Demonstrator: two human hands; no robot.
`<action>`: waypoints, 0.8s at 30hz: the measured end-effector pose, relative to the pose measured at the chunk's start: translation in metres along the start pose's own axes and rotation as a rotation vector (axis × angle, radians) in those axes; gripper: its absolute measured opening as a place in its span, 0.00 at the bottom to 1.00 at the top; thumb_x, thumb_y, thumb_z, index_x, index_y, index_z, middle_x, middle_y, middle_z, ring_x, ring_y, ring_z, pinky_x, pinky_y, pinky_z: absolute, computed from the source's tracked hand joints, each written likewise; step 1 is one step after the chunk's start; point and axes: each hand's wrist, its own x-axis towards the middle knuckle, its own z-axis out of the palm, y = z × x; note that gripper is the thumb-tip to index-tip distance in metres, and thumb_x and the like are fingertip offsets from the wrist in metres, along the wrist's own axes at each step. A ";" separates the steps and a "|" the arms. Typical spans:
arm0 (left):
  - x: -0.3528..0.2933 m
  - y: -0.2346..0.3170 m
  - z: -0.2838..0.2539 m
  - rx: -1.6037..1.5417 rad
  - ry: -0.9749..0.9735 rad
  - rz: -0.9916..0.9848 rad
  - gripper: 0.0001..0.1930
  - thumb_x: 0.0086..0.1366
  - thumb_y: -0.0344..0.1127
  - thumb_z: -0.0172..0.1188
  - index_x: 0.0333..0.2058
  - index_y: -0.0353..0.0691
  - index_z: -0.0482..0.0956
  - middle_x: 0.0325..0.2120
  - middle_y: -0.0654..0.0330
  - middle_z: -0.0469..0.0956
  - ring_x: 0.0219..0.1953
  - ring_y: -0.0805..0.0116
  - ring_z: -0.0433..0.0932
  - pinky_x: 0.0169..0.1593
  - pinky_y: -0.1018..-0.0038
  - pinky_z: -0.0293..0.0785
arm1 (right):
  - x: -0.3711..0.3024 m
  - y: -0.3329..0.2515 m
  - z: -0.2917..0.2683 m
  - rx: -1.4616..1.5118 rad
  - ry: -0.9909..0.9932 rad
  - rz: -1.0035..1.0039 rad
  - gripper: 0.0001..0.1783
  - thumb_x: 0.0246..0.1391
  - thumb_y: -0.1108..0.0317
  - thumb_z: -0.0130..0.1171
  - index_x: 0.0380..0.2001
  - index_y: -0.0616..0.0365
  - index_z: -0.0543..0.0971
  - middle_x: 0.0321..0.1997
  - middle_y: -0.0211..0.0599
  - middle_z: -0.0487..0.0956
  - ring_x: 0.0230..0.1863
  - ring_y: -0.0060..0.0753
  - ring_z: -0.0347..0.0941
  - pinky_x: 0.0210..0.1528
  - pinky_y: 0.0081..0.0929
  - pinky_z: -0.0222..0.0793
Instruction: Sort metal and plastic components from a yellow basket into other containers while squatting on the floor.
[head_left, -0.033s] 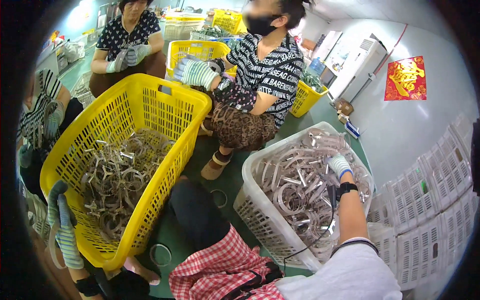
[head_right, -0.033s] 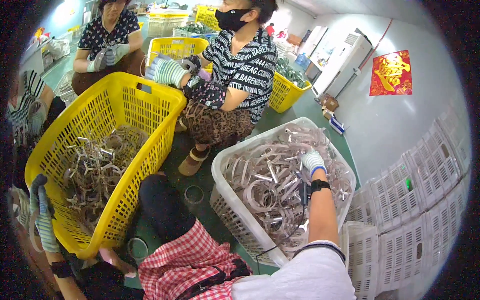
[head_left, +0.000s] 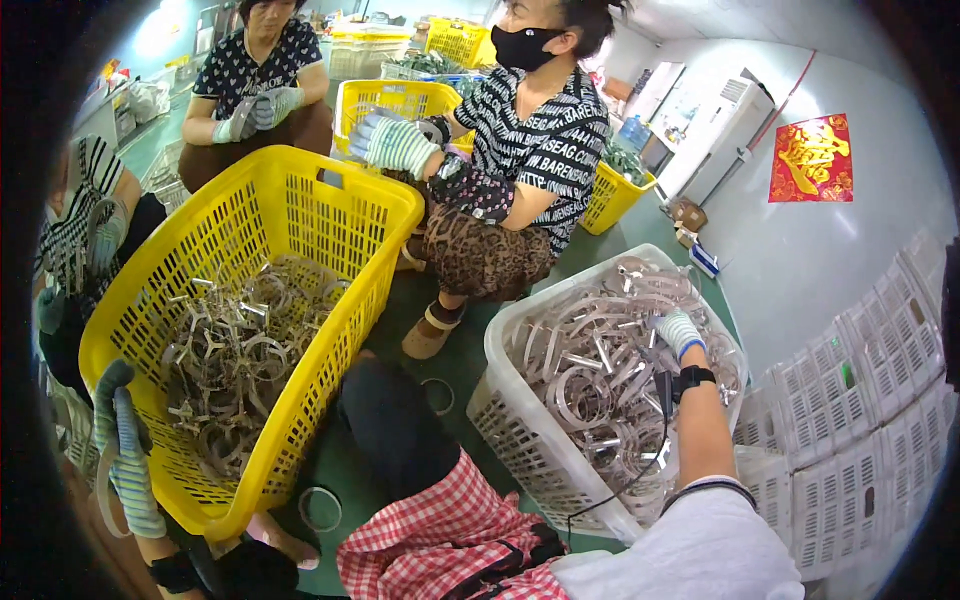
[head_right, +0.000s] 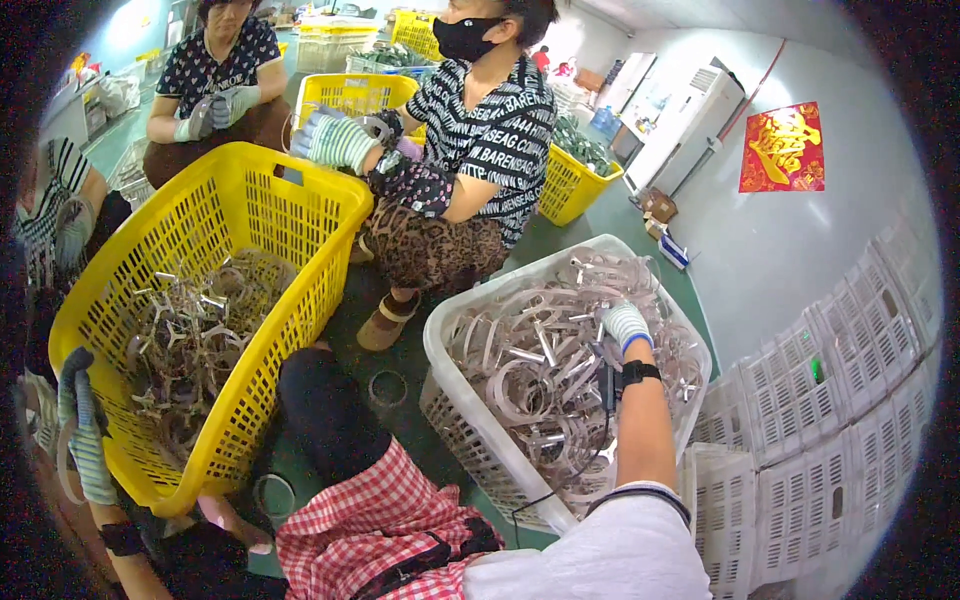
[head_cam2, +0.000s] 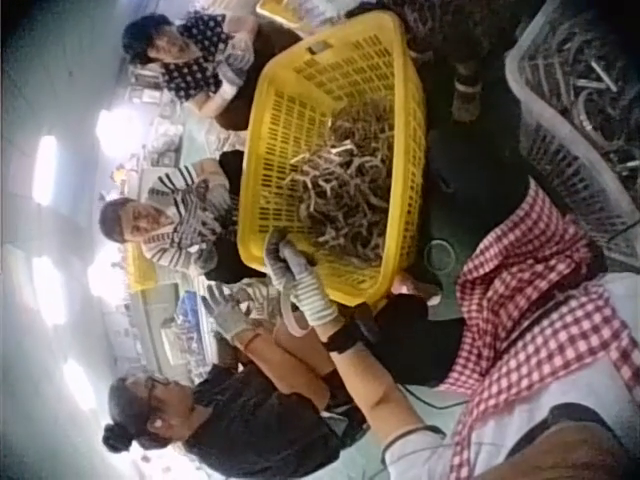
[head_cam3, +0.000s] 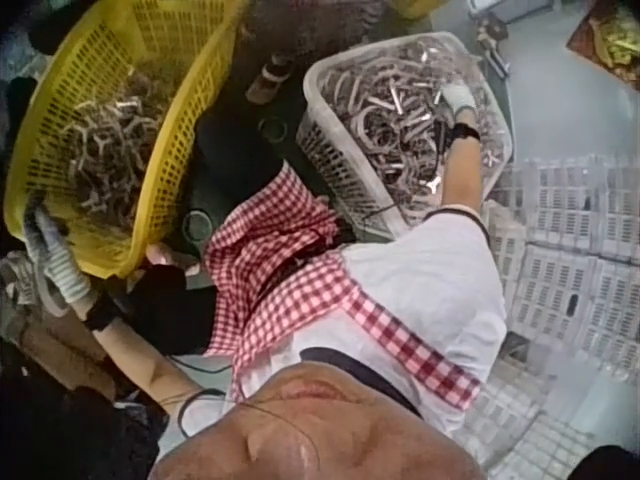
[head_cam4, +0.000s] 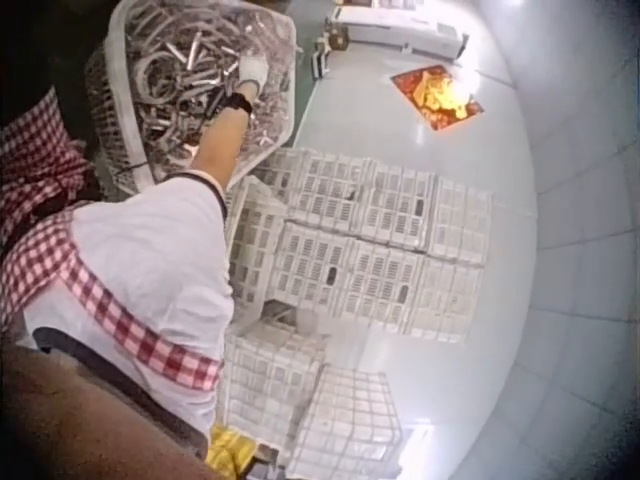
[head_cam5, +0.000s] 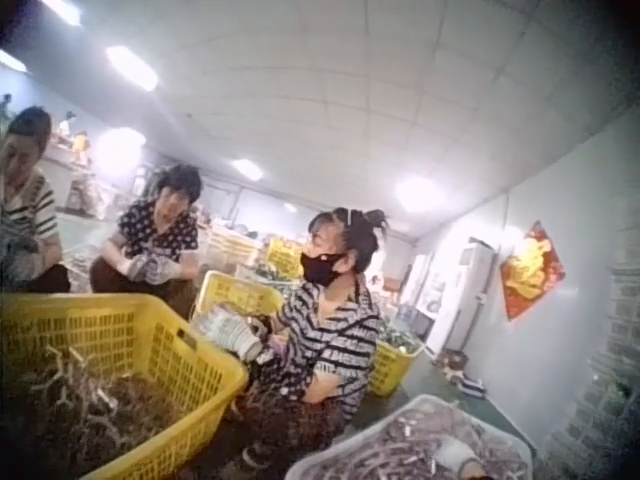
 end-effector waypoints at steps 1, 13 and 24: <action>0.002 0.001 -0.001 -0.013 -0.022 0.005 0.17 0.69 0.39 0.46 0.54 0.40 0.69 0.45 0.63 0.74 0.12 0.87 0.57 0.16 0.87 0.55 | 0.009 0.010 0.006 -0.005 0.001 0.005 0.25 0.46 0.54 0.58 0.43 0.62 0.77 0.46 0.60 0.75 0.50 0.53 0.72 0.53 0.41 0.67; 0.014 -0.024 -0.022 0.574 -0.105 0.455 0.17 0.70 0.38 0.45 0.55 0.43 0.70 0.43 0.68 0.75 0.17 0.88 0.54 0.21 0.89 0.52 | -0.096 -0.023 -0.061 0.333 -0.005 -0.352 0.20 0.49 0.61 0.59 0.43 0.64 0.78 0.39 0.46 0.81 0.41 0.42 0.76 0.47 0.32 0.69; -0.007 0.024 0.028 0.203 -0.143 0.246 0.19 0.71 0.34 0.42 0.58 0.40 0.66 0.55 0.65 0.70 0.22 0.86 0.58 0.28 0.89 0.59 | -0.183 0.010 -0.045 0.015 -0.902 -0.296 0.22 0.43 0.67 0.61 0.46 0.58 0.78 0.41 0.36 0.82 0.39 0.30 0.75 0.46 0.28 0.69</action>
